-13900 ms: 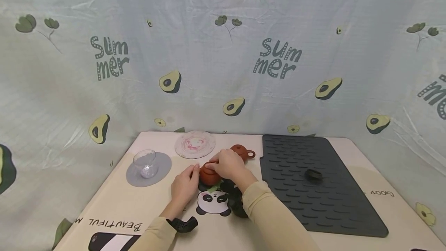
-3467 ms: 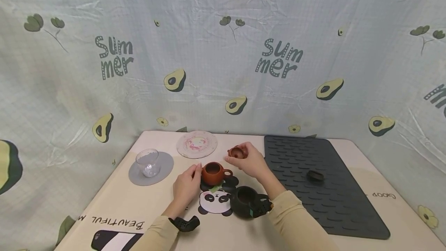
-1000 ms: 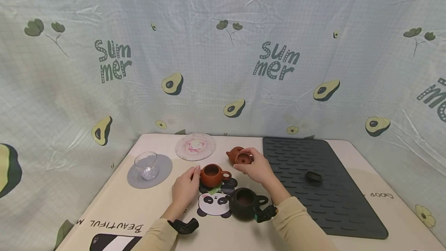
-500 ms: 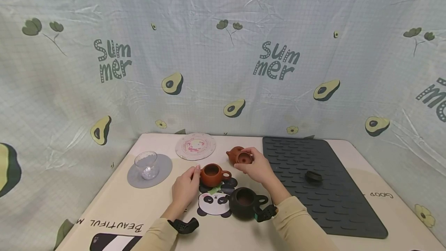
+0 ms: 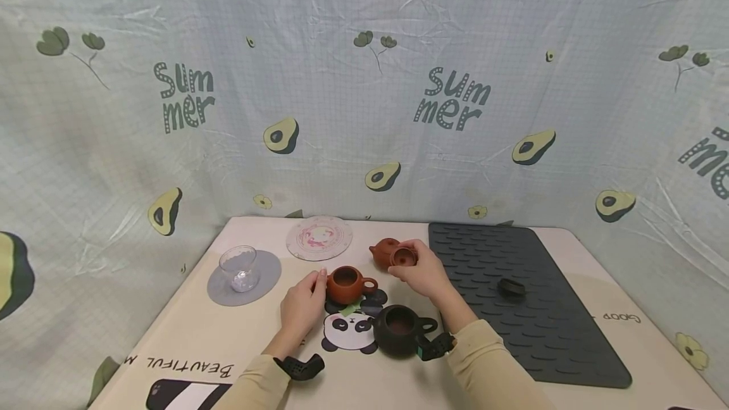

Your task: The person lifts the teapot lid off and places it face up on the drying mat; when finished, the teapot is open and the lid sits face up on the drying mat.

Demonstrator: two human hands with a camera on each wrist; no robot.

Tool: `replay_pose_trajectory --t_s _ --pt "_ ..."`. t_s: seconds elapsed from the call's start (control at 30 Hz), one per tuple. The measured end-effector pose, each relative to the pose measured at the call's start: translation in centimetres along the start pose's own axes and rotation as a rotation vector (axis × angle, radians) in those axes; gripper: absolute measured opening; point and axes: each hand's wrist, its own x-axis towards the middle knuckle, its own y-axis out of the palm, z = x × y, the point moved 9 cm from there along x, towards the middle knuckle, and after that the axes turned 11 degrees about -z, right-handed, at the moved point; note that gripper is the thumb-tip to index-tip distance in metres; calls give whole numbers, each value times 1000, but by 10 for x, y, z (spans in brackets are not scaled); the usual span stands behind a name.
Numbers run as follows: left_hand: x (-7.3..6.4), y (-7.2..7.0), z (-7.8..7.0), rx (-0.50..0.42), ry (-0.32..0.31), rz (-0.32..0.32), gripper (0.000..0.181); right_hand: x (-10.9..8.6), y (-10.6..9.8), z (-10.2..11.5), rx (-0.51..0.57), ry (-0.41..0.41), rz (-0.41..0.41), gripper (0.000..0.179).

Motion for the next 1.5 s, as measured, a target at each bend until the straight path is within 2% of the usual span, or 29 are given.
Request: replay_pose_trajectory --t_s 1.37,1.5 --pt "-3 -2 -1 5 26 -15 40 -4 -1 -10 -9 28 -35 55" --pt "-3 -3 -1 0 21 -13 40 -4 -2 -12 1 35 -43 59"
